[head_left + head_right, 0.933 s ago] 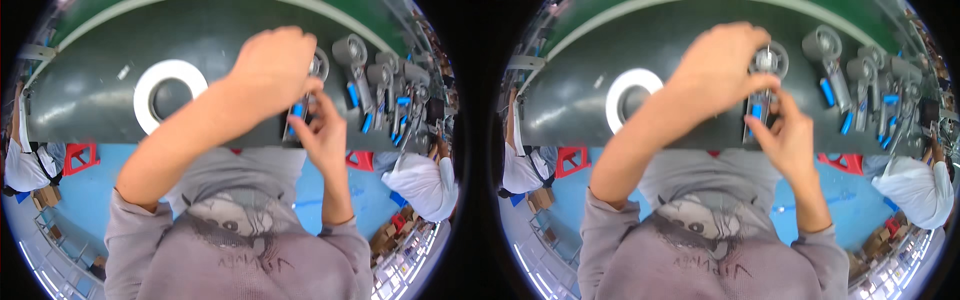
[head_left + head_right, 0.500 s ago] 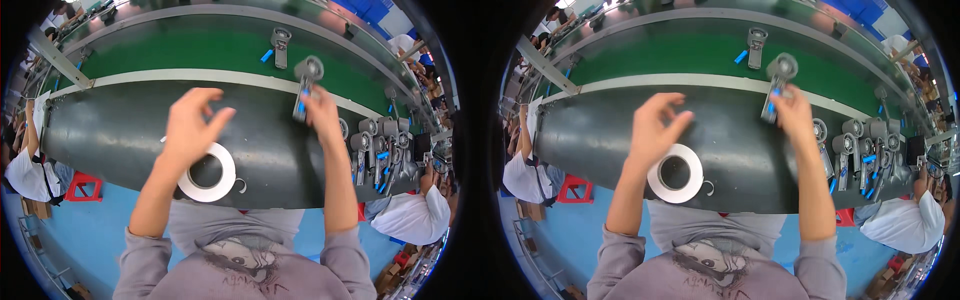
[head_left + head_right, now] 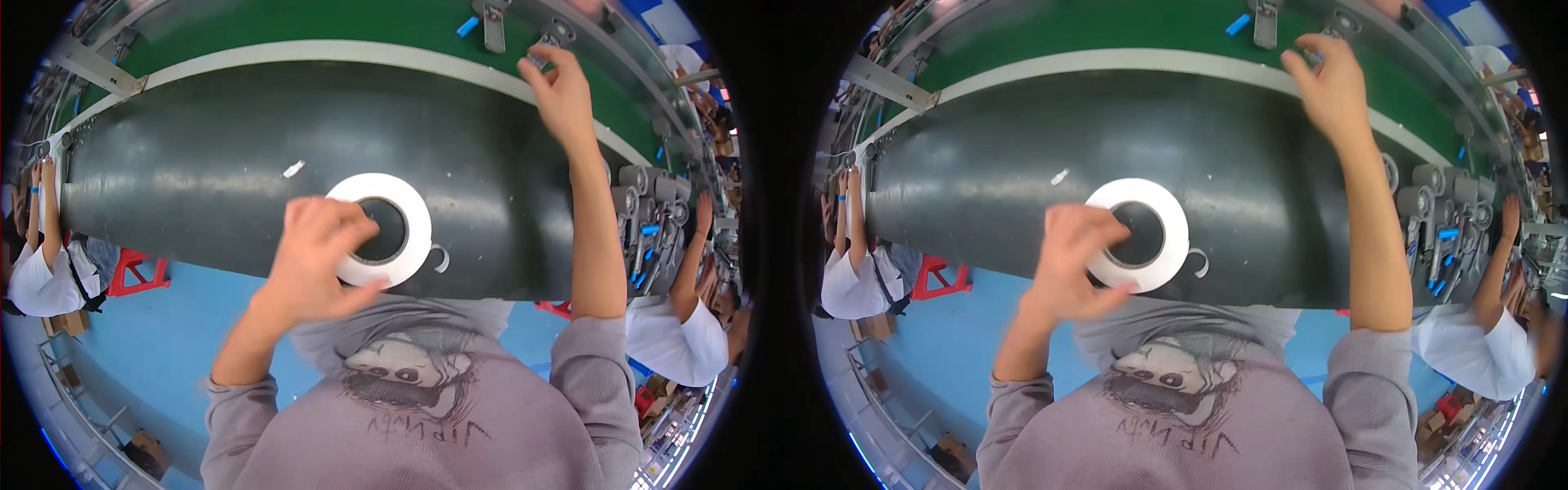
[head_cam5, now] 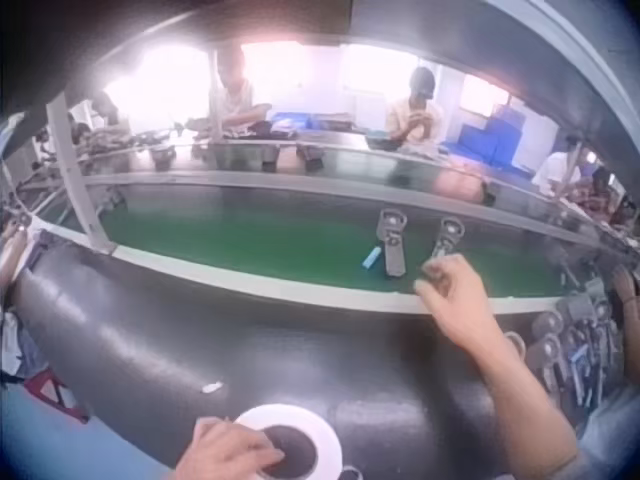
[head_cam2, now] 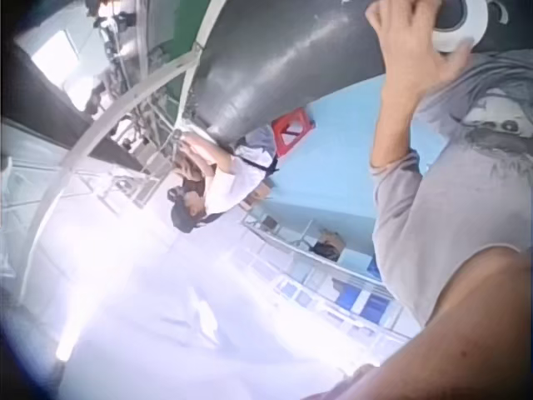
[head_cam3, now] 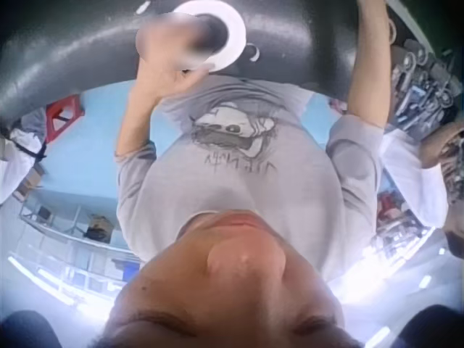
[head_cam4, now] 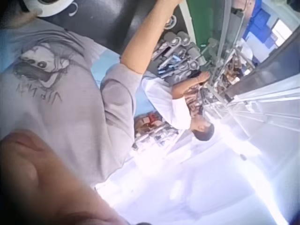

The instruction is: Applying tape to small blue components and assembling them into grey plastic housings on a production line.

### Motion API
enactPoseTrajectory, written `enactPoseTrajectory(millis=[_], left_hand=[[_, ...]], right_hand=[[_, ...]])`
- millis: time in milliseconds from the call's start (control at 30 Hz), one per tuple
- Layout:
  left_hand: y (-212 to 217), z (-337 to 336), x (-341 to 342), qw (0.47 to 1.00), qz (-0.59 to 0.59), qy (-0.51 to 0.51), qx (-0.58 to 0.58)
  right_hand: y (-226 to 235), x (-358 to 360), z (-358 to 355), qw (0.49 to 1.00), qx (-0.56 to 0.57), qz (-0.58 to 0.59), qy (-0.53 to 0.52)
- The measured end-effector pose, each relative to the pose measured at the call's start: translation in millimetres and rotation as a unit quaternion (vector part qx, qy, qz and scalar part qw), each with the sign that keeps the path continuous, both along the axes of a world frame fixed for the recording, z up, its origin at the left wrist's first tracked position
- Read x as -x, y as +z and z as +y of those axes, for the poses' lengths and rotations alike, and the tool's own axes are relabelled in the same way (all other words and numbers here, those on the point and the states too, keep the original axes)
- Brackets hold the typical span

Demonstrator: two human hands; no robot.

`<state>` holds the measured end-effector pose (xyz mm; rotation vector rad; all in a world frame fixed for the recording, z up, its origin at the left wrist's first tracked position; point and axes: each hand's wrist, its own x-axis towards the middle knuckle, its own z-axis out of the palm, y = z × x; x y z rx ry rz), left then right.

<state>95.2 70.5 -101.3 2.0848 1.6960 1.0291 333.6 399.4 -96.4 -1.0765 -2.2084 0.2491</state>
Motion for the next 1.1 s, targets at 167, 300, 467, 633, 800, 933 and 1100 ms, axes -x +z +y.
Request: enactPoseTrajectory(millis=[167, 300, 467, 633, 800, 933, 1100], left_hand=[[-33, -36, -19, 0.994, 0.106, -0.010, 0.012], [-30, -38, -27, 0.998, 0.062, 0.015, -0.018], [-34, -39, -33, 0.994, 0.050, 0.091, -0.032], [-41, -29, -33, 0.987, 0.034, 0.151, -0.050], [-45, -22, -43, 0.982, 0.080, 0.161, -0.058], [-51, -21, -50, 0.966, 0.131, 0.196, -0.108], [-55, -18, -55, 0.960, 0.140, 0.209, -0.127]], right_hand=[[-5, -13, -163, 0.945, 0.269, 0.036, 0.184], [-10, -17, -225, 0.931, 0.292, 0.017, 0.219], [-11, -14, -240, 0.945, 0.186, -0.015, 0.269], [4, -28, -261, 0.813, 0.286, -0.233, 0.450], [30, -6, -147, 0.831, 0.404, -0.042, 0.381], [5, 56, -12, 0.983, 0.179, 0.028, 0.008], [-44, 105, 86, 0.974, 0.201, -0.053, -0.088]])
